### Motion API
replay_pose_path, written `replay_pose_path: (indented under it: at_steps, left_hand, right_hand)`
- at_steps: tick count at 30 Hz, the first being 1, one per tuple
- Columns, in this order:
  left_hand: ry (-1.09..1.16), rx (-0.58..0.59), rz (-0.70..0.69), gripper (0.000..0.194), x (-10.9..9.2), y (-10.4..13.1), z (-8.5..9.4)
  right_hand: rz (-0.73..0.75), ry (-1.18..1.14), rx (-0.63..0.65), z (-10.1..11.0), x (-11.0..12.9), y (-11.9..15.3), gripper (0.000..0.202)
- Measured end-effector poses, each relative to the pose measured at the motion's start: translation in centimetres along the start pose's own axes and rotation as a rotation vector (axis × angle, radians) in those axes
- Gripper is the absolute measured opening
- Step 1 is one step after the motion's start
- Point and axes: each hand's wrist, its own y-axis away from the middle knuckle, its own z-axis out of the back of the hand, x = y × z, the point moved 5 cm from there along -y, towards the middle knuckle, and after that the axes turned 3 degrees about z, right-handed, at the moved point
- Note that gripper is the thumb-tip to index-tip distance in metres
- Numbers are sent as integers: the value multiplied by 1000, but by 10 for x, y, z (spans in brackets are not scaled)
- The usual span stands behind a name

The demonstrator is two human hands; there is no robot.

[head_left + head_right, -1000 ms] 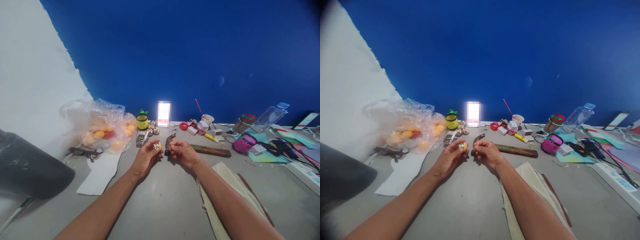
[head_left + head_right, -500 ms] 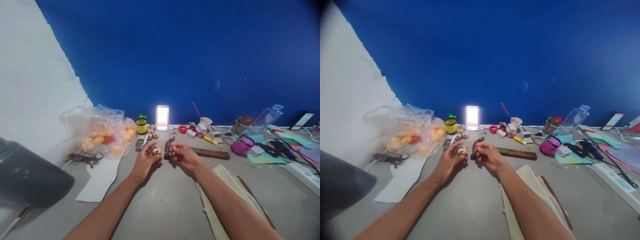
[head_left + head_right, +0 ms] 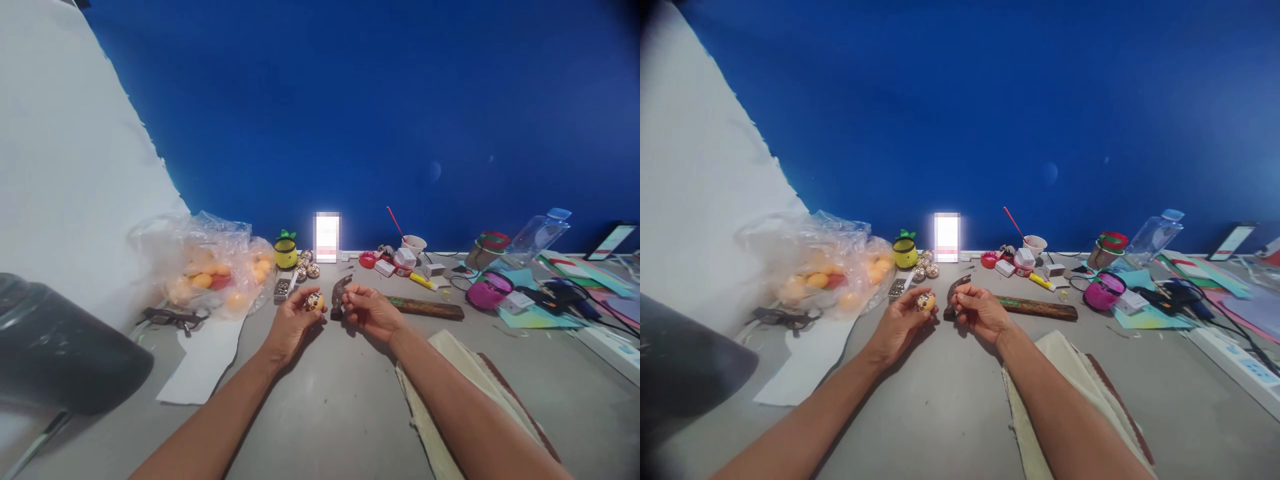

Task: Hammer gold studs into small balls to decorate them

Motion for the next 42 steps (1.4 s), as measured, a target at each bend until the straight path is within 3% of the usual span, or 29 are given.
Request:
replay_pose_path:
  at_steps: [8, 17, 25, 37, 42]
  left_hand:
    - [55, 23, 51, 60, 2, -2, 3]
    - [205, 45, 121, 36, 4, -5, 5]
    - [266, 92, 185, 38, 5, -3, 2]
    - [195, 145, 185, 50, 6, 0, -2]
    - [136, 120, 175, 42, 8, 0, -2]
  right_hand:
    - [22, -14, -33, 4, 2, -1, 40]
    - [24, 5, 19, 4, 1, -3, 37]
    - [36, 46, 3, 4, -1, -4, 38]
    - [21, 147, 15, 0, -3, -1, 42]
    - [22, 186, 81, -4, -3, 0, 40]
